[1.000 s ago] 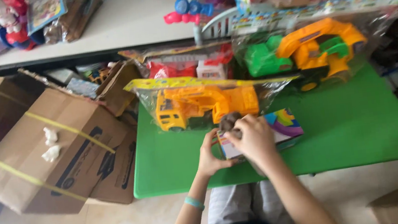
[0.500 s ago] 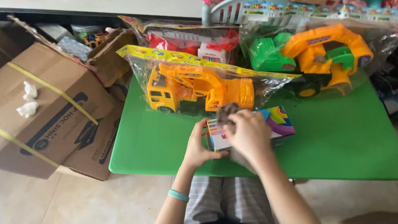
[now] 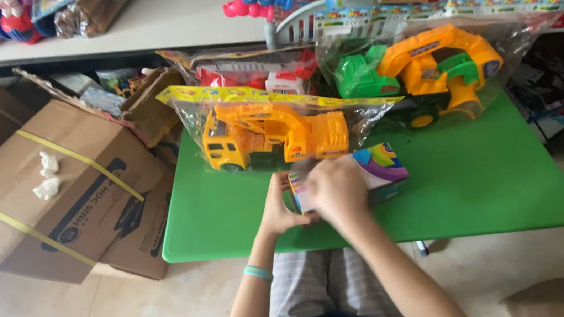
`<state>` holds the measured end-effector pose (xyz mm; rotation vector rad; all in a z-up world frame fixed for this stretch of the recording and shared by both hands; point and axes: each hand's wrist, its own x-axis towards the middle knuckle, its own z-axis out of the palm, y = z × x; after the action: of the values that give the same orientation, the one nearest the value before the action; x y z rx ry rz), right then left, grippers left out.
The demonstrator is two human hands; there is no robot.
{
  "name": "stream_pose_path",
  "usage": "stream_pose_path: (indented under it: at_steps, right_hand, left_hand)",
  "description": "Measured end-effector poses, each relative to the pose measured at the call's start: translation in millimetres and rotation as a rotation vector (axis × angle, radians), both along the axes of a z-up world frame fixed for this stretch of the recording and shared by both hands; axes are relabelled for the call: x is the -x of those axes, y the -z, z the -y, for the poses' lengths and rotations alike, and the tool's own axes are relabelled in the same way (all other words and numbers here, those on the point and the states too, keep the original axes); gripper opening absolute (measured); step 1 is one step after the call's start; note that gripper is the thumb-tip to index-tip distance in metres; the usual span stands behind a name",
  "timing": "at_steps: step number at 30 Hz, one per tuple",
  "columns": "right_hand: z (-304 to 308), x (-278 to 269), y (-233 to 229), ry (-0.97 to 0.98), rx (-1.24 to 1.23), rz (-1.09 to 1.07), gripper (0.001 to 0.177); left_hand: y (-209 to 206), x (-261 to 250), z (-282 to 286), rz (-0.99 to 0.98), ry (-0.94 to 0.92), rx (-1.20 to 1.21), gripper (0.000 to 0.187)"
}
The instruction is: Cleaning and organizing toy boxes and packaged toy trucks on a green table.
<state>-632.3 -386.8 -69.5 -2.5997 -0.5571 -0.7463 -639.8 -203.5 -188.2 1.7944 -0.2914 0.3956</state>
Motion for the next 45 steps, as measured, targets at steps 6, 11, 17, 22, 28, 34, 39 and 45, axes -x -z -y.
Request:
stream_pose_path:
  at_steps: [6,11,17,22,28,34,39,45]
  right_hand:
    - [42.1,-1.1,-28.3,0.101,0.004,-0.136,0.008]
    - [78.3,-32.4,-0.2,0.302,0.026,0.025,0.013]
    - [19.4,29.6,-8.8,-0.159,-0.021,0.088,0.007]
    - [85.5,9.3,-19.8,0.141,-0.026,-0.132,0.012]
    - [28.5,-12.3,4.9,0.121,0.149,0.077,0.013]
    - [5.6,36.1,-5.1,-0.279,-0.072,0.063,0.01]
    - [99.7,-2.9,-8.2,0.128,0.019,-0.073,0.011]
    - [97.2,-7.5,3.5,0.324,0.087,0.023,0.014]
  left_hand:
    - [-9.9,-3.8,-3.5,0.027,-0.014,-0.126,0.099]
    - [-3.6,-9.1,0.2,0.033,-0.019,-0.034,0.1]
    - [-0.5,-5.2,-1.1,0.019,-0.013,-0.07,0.102]
    - [-5.7,-5.9,0.6,-0.012,0.047,0.025,0.104]
    - [8.0,-1.1,5.5,0.04,-0.008,0.014,0.103]
    - [1.8,2.7,1.3,0.037,-0.076,-0.129,0.099]
    - [-4.8,4.1,6.4,-0.005,0.001,-0.016,0.104]
    - [-11.2,19.5,17.6,0.029,-0.073,-0.092,0.112]
